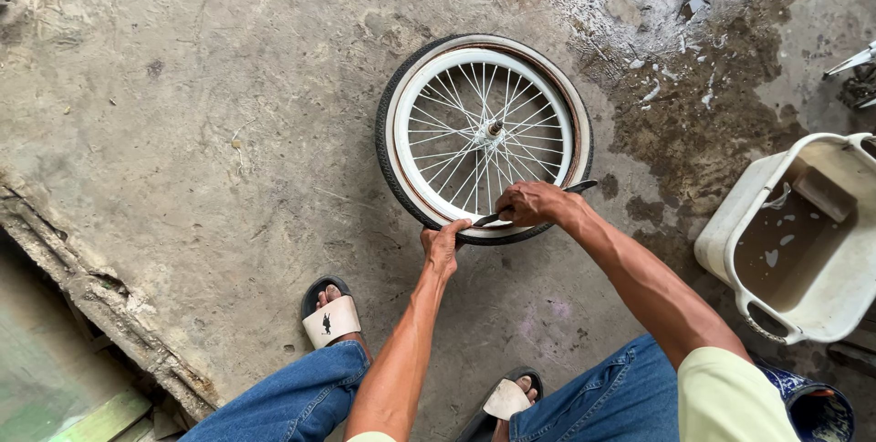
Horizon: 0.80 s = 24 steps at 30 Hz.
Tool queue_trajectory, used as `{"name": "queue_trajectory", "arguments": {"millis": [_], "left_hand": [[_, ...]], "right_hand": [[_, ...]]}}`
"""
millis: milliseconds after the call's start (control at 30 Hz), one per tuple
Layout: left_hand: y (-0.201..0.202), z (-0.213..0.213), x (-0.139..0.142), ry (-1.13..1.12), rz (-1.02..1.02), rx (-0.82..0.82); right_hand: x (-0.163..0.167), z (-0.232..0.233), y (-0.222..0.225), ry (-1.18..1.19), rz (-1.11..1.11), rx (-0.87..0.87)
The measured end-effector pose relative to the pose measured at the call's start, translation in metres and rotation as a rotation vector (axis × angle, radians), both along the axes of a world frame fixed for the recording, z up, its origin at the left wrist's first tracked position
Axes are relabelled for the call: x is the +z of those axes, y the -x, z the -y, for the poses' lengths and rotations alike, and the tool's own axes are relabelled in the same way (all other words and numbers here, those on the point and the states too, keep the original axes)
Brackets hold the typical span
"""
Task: The person removes the inner tube from a bicycle tire, cleans the rim, and then reinserts the inner tube. They use a brush to clean the rim and a tire lever to adjust the tire.
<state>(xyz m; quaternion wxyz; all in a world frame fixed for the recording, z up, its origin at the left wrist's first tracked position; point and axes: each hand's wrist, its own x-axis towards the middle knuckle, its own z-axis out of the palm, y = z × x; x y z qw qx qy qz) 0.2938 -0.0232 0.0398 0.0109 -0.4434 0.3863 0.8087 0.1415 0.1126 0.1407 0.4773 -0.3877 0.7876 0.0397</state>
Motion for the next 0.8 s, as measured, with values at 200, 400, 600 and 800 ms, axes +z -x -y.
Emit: {"name": "queue_trajectory", "arguments": {"millis": [200,400,600,800], "left_hand": [[0.002,0.000,-0.007,0.120,-0.013,-0.040],[0.000,-0.005,-0.003,-0.059,-0.015,0.037],[-0.006,-0.002,-0.002,-0.235,-0.092,0.100],[-0.011,-0.010,-0.010,-0.228,-0.172,0.123]], "right_hand": [[0.003,0.006,0.002,0.063,-0.086,0.021],[0.005,0.011,-0.017,-0.073,-0.265,0.154],[-0.024,-0.015,-0.108,0.022,-0.374,-0.142],[-0.050,-0.044,-0.173,0.500,-0.283,-0.756]]}}
